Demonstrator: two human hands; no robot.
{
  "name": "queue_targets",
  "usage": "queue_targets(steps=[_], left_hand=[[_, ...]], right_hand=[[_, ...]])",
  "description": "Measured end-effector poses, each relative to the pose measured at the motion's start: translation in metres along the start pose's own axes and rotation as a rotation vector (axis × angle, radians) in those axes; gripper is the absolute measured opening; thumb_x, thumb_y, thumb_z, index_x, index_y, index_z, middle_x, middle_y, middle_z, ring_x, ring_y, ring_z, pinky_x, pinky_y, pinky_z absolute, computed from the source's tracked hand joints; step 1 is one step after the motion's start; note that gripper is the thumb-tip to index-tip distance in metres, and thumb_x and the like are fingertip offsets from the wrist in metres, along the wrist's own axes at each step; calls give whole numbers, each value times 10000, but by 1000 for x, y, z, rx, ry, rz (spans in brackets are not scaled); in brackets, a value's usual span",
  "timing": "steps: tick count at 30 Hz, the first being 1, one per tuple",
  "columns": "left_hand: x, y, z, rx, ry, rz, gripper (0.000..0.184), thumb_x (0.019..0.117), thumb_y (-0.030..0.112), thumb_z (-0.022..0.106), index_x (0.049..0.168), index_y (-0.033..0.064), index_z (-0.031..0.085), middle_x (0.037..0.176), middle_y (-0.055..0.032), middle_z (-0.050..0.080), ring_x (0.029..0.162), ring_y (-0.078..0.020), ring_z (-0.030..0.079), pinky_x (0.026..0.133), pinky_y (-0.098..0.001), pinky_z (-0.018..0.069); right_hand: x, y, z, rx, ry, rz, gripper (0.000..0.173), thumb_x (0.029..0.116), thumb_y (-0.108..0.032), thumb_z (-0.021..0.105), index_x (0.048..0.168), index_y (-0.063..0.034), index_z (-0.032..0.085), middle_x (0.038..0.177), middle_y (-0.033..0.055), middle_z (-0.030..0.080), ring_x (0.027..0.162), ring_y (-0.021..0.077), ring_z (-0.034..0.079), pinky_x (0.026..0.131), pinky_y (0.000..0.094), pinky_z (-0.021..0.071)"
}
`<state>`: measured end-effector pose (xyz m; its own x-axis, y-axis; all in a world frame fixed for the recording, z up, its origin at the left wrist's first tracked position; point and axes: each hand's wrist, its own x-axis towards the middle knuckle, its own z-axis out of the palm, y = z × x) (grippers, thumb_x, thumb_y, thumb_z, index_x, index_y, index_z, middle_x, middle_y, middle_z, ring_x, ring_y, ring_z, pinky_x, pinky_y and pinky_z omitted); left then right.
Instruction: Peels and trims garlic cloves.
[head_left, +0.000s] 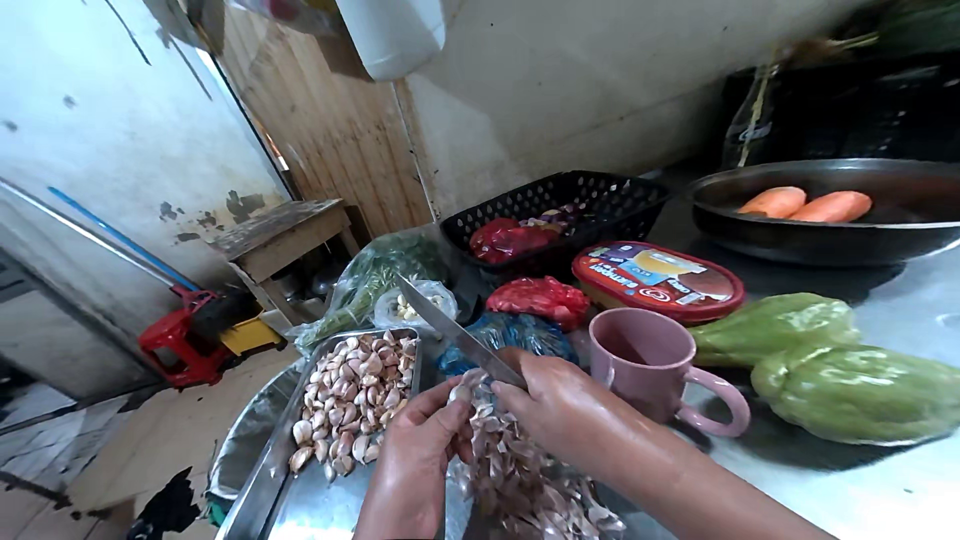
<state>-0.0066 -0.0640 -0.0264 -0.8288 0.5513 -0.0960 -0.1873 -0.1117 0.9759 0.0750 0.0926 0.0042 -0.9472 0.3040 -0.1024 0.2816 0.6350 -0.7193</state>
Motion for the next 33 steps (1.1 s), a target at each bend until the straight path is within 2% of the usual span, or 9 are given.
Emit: queue_targets(steps=[3, 9, 13, 16, 18, 20, 23, 29, 33], left_hand=[[4, 0, 1, -52, 65, -42, 193, 1011, -18, 535, 1172, -44, 638, 859, -96, 664, 642, -133, 626, 578, -256, 548], [4, -4, 2, -9, 51, -6, 145, 974, -49, 576, 1112, -26, 615, 857, -79, 653, 639, -119, 613, 582, -252, 545], [0, -10, 2, 58, -9, 88, 201, 940, -16, 641, 1140, -18, 619, 886, -71, 662, 676, -115, 630, 602, -245, 553], [0, -12, 4, 130, 2, 140, 222, 950, 0, 633, 1169, -14, 599, 901, -68, 668, 692, -114, 644, 604, -242, 557], [2, -12, 3, 196, -16, 123, 199, 987, 59, 611, 1172, -5, 573, 887, -60, 655, 690, -114, 645, 607, -245, 562], [3, -10, 1, 252, -44, 49, 188, 1026, 129, 585, 1171, 9, 586, 894, -50, 653, 701, -109, 644, 620, -241, 558], [2, -8, -2, 289, -85, -6, 173, 1034, 158, 572, 1115, 20, 639, 877, -31, 660, 703, -94, 641, 625, -228, 550], [1, -1, -2, 330, -120, -65, 185, 1047, 158, 518, 1061, 24, 644, 805, -10, 657, 650, -77, 623, 577, -210, 519], [2, -1, -3, 311, -113, -84, 171, 1041, 143, 521, 1047, 24, 643, 790, -14, 653, 645, -80, 623, 569, -208, 513]], right_hand=[[-4, -4, -1, -26, -19, -17, 479, 1088, -266, 481, 1557, -180, 433, 1174, 164, 681, 1075, 301, 666, 966, 489, 515], [-7, -4, 8, -130, -73, -123, 546, 1090, -241, 464, 1619, -237, 330, 1052, 201, 692, 960, 360, 679, 876, 534, 534], [-5, -1, 10, -195, -50, -159, 440, 1098, -215, 432, 1537, -209, 467, 1047, 199, 711, 995, 387, 691, 890, 567, 530], [-6, -3, 11, -223, -29, -162, 418, 1103, -210, 419, 1511, -180, 506, 1088, 195, 715, 1039, 383, 690, 913, 562, 526], [-6, -3, 13, -251, 15, -182, 388, 1102, -198, 424, 1463, -133, 550, 1117, 195, 714, 1066, 383, 689, 929, 556, 527], [-6, 2, 17, -265, 98, -252, 357, 1083, -175, 461, 1406, -113, 600, 1069, 186, 726, 1004, 377, 710, 881, 549, 550], [-6, 7, 20, -277, 136, -309, 346, 1073, -162, 479, 1389, -120, 615, 1032, 178, 734, 963, 375, 720, 852, 549, 559], [-4, 10, 22, -277, 143, -330, 337, 1068, -163, 481, 1368, -113, 627, 1011, 179, 735, 962, 377, 721, 846, 552, 560], [-5, 6, 18, -237, 55, -274, 364, 1090, -204, 452, 1412, -113, 595, 1050, 183, 727, 1005, 369, 708, 883, 551, 547]])
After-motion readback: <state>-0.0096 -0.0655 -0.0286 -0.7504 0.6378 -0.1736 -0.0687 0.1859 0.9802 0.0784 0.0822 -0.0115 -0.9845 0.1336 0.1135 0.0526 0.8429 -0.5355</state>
